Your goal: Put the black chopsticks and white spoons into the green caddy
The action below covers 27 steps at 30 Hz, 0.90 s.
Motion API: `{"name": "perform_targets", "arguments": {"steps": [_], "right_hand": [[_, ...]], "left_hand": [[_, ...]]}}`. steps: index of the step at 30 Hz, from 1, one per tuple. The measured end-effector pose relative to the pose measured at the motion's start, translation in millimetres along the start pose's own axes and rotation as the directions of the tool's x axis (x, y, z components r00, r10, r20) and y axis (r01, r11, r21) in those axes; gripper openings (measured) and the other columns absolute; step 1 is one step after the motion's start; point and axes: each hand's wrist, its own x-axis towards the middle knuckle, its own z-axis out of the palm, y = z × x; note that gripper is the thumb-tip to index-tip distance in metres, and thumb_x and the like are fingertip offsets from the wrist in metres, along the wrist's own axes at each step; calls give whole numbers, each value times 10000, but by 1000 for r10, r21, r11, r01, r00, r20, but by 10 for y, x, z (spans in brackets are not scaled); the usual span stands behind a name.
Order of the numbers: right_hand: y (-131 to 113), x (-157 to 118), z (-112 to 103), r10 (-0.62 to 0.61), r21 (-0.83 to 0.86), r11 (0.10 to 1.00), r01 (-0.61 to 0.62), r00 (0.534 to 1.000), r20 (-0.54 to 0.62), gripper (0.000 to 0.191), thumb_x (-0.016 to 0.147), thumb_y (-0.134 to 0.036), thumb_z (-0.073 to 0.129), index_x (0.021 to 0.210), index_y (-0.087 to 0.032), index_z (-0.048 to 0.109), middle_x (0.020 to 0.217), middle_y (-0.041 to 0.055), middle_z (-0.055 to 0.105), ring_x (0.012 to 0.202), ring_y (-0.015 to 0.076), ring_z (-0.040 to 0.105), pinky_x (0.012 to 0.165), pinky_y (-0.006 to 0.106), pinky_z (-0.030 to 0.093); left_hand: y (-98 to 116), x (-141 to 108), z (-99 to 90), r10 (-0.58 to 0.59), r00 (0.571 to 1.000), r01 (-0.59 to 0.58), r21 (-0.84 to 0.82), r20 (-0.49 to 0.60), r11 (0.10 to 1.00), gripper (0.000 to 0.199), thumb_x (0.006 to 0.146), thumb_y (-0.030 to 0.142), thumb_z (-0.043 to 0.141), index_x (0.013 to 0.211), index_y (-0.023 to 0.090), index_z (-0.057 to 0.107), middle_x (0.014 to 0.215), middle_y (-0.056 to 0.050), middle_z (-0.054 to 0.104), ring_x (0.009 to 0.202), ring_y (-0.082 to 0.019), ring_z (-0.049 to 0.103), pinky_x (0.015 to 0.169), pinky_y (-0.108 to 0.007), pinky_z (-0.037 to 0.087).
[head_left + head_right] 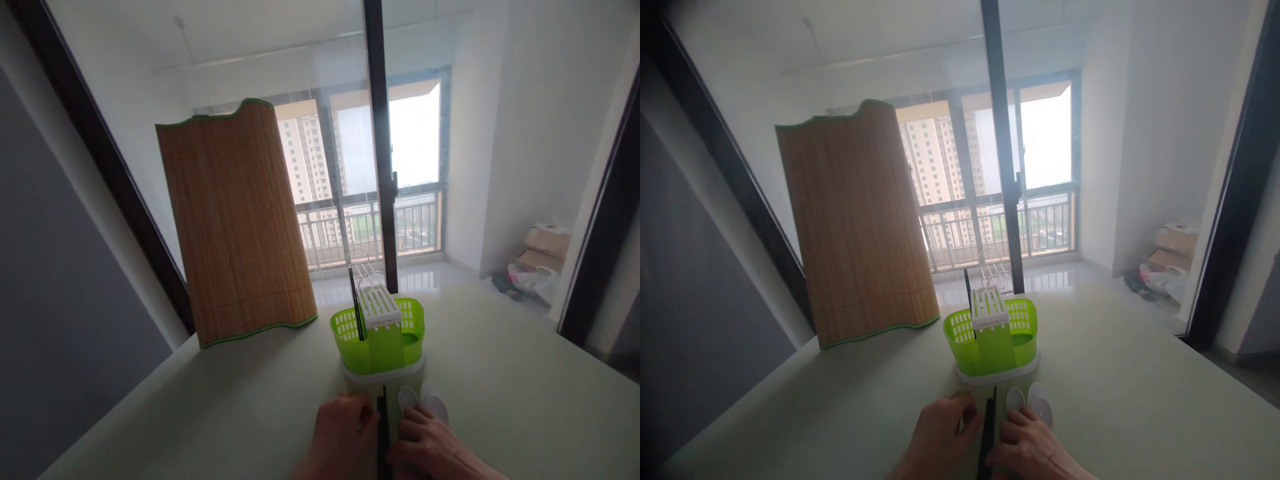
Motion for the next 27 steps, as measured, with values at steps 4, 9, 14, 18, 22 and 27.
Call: {"name": "perform_targets", "arguments": {"steps": [4,9,14,18,22,27], "right_hand": [[-97,12,-150,41,57,997,-45,998,55,137,886,-348,602,971,-283,687,1011,32,670,931,231,565,810,351,406],[-141,6,-224,67,95,993,-75,994,83,143,861,-271,628,994,-288,681,1043,16,663,950,234,545,828,363,385],[-130,4,-208,55,117,991,-63,996,70,134,857,-247,622,979,-271,671,1039,14,661,939,226,541,817,362,375],[-146,7,-229,66,119,990,-76,994,84,166,854,-247,626,1012,-280,664,1028,12,658,929,226,541,819,368,374],[-167,4,-245,74,92,992,-86,990,123,221,864,-315,637,1084,-317,656,1053,27,649,943,240,538,841,387,373],[-182,11,-237,103,73,991,-113,986,128,110,867,-319,632,962,-289,676,987,27,647,933,233,537,828,365,374]], "left_hand": [[-10,-108,171,-28,990,25,22,136,999,176,778,335,568,867,226,674,882,-13,710,821,-206,655,687,-271,428],[36,-138,156,-35,987,33,20,159,999,209,773,339,542,886,218,670,917,-35,700,858,-234,653,738,-312,472],[61,-154,144,-58,988,51,55,141,997,233,739,321,544,912,209,654,952,-53,690,875,-255,651,770,-353,503],[82,-170,127,-72,989,59,104,126,993,258,722,280,535,935,186,648,973,-80,687,904,-271,648,790,-376,519],[71,-156,147,-119,983,95,172,137,981,311,713,163,494,982,157,650,995,-111,686,920,-285,656,794,-408,528],[-25,-65,172,-195,977,164,287,84,944,358,779,35,387,995,113,662,998,-157,681,925,-300,666,758,-426,541]]}}
